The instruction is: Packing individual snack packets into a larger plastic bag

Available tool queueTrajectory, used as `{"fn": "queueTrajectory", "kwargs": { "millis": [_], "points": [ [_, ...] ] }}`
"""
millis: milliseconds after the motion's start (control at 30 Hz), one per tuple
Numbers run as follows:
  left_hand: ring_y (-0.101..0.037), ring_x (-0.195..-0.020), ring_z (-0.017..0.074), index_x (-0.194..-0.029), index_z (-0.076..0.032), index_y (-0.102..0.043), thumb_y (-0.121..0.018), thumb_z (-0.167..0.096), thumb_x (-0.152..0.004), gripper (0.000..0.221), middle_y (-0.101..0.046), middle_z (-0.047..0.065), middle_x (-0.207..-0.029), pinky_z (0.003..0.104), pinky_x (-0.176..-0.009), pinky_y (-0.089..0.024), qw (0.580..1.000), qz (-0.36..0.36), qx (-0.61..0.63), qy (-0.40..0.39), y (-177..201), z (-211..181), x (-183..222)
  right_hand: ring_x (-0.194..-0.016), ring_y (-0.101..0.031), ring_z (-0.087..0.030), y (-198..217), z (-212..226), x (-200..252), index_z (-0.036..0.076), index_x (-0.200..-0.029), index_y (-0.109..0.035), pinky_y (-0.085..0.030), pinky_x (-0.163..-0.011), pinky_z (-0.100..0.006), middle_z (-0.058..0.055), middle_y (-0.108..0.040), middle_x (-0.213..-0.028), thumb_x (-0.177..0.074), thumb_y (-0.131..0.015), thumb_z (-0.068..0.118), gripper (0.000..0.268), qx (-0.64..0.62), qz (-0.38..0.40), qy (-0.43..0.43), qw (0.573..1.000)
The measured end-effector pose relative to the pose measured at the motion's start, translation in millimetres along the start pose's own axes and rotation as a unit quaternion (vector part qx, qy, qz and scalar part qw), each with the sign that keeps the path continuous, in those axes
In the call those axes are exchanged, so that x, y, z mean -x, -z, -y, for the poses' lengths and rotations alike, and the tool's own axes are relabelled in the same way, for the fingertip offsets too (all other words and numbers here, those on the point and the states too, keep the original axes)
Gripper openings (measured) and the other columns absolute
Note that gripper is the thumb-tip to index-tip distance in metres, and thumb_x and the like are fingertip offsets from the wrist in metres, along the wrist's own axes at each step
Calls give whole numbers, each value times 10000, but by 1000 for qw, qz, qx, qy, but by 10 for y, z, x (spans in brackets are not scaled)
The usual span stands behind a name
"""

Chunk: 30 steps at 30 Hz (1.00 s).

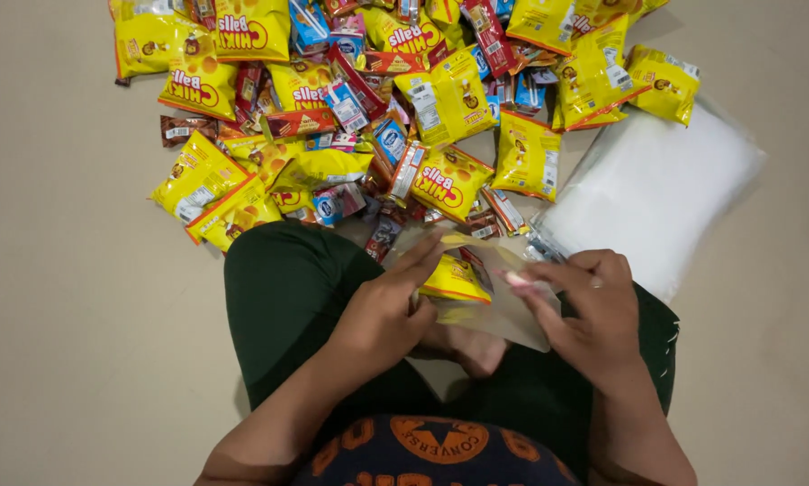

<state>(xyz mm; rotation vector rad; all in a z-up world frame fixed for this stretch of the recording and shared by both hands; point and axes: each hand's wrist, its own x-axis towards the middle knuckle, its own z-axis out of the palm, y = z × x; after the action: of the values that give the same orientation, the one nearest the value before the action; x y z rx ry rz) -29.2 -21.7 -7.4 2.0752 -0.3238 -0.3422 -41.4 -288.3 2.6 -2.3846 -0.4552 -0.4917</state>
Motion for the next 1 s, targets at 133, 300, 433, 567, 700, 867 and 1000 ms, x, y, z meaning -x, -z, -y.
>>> {"fn": "queueTrajectory", "kwargs": {
  "millis": [133,300,433,567,700,867,1000],
  "points": [
    [-598,-1243,426,-1493,-128,-535,-569,-88,-831,665,-468,41,-1612,484,-1015,-532,1000,-1,11,-8,59,-70,17,-1053,-538,-249,-24,93,-113,271,-970,-765,-371,-1001,-417,80,-722,-1092,-871,-809,328,122,110,47,77,990],
    [-599,-1215,469,-1478,-88,-537,-565,-53,-829,650,-490,87,-1594,520,-982,-545,999,-6,27,-18,127,-90,1,-1231,-444,-312,-58,-147,-234,213,-1046,-752,-312,-1116,-450,-15,-633,-1349,-802,-844,397,319,115,50,72,989],
    [-632,-971,236,-1495,-170,-514,-562,-50,-826,682,-442,-42,-1623,371,-830,-524,999,25,32,8,183,-9,11,-1230,-542,-308,-366,-822,-449,104,-1099,-742,-426,-1093,-406,-99,-668,-1262,-910,-820,123,206,-26,9,-45,999],
    [-612,-618,60,-1509,-177,-502,-537,-56,-835,685,-393,-95,-1651,273,-622,-485,993,70,60,70,285,-11,-74,-1090,-693,-208,-1280,-1593,-832,116,-1158,-755,-554,-1006,-353,-72,-758,-1178,-994,-661,168,196,-123,99,-355,921],
    [-746,-1090,135,-1550,-169,-427,-537,-41,-806,762,-384,3,-1664,281,-821,-550,998,51,31,11,265,106,-142,-1124,-687,-192,-2521,-2657,-906,171,-1129,-793,-503,-1013,-340,-31,-776,-1165,-986,-642,185,208,-99,122,-379,912],
    [-601,-1348,148,-1523,-132,-454,-535,-30,-836,699,-355,-24,-1676,294,-877,-528,995,92,39,10,329,134,-217,-1146,-660,-419,-3652,-3637,-948,74,-1146,-742,-521,-859,-484,-213,-727,-1190,-842,-576,264,395,0,171,-430,887],
    [-682,-1248,149,-1539,-158,-420,-539,-26,-831,730,-337,-27,-1685,316,-780,-550,993,111,39,14,387,173,-270,-1113,-670,-399,-3686,-3513,-1135,75,-1132,-745,-523,-840,-472,-204,-732,-1168,-843,-582,268,383,-15,167,-450,877]
  ]
}}
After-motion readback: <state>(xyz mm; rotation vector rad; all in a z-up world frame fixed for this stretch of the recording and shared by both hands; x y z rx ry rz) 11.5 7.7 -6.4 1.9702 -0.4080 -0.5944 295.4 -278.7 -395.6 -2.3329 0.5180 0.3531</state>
